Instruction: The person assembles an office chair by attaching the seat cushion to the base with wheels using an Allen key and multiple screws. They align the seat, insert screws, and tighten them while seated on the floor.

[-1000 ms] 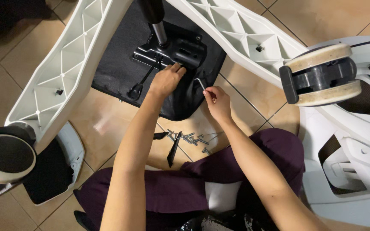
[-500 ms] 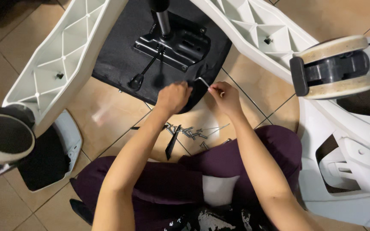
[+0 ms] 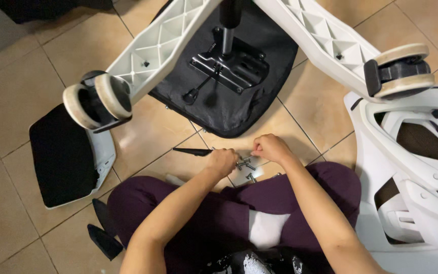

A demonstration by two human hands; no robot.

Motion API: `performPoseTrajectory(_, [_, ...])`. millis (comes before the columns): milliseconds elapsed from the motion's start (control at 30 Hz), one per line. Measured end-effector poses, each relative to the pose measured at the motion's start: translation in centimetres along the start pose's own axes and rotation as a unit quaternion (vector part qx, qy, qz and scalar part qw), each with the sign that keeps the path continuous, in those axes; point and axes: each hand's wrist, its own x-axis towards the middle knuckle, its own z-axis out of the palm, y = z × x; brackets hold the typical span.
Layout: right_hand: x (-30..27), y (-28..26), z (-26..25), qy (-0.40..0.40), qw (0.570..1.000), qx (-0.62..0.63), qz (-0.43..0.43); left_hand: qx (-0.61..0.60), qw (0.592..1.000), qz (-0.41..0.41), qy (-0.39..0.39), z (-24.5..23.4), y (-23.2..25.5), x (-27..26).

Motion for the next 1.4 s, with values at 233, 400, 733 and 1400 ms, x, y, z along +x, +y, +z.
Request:
performPoseTrajectory(233, [5.5, -8.3, -8.0, 0.319, 0.888, -0.232, -0.237, -0.332, 0.927, -0.138, 0.110, -4.9, -1.5, 3.2])
performPoseTrajectory(400, [16.3, -14.4, -14.0, 0.407, 0.591, -0.595, -0.363, -0.713, 0.651, -0.182, 0.188, -4.0, -2.6, 8.5])
performPoseTrajectory(733, [28.6, -9.9, -20.3, 0.124, 0.675, -0.684, -0.249, -0.922, 0.318, -0.139, 0.175, -7.9, -10.4, 24.3])
performPoseTrajectory(1400, [-0.6, -10.8, -32.1, 0.462, 0.683, -0.511, -0.243, -0.822, 0.377, 0.170, 0.392, -25.9, 4.1, 22.7])
